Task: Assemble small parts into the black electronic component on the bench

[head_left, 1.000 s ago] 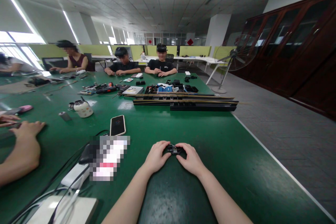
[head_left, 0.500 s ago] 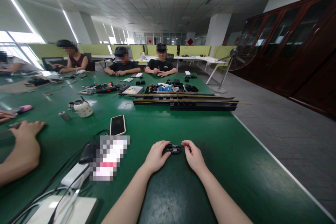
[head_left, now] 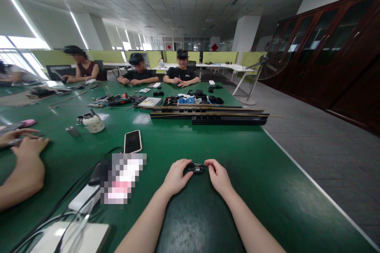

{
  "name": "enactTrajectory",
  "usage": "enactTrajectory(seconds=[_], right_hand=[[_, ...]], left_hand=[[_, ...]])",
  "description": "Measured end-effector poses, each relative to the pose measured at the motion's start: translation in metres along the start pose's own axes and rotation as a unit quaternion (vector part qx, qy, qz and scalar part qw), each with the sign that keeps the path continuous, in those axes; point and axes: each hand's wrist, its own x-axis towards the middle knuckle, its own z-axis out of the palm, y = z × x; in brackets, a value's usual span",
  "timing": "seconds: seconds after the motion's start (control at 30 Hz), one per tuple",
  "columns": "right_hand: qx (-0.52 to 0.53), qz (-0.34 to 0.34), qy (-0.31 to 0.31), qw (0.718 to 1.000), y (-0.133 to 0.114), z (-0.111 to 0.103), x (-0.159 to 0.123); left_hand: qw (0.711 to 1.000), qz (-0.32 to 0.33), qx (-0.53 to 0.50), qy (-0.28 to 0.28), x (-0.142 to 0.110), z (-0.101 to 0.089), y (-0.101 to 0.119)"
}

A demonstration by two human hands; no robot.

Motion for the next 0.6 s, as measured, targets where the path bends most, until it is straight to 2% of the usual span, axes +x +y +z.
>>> enactTrajectory(seconds=[0.6], right_hand=[[-0.016, -0.002, -0.015, 1.0, -0.0063, -0.0018, -0.0002]], left_hand=[[1.0, 0.005, -0.003, 0.006, 0.0003, 0.0012, -0.0028]])
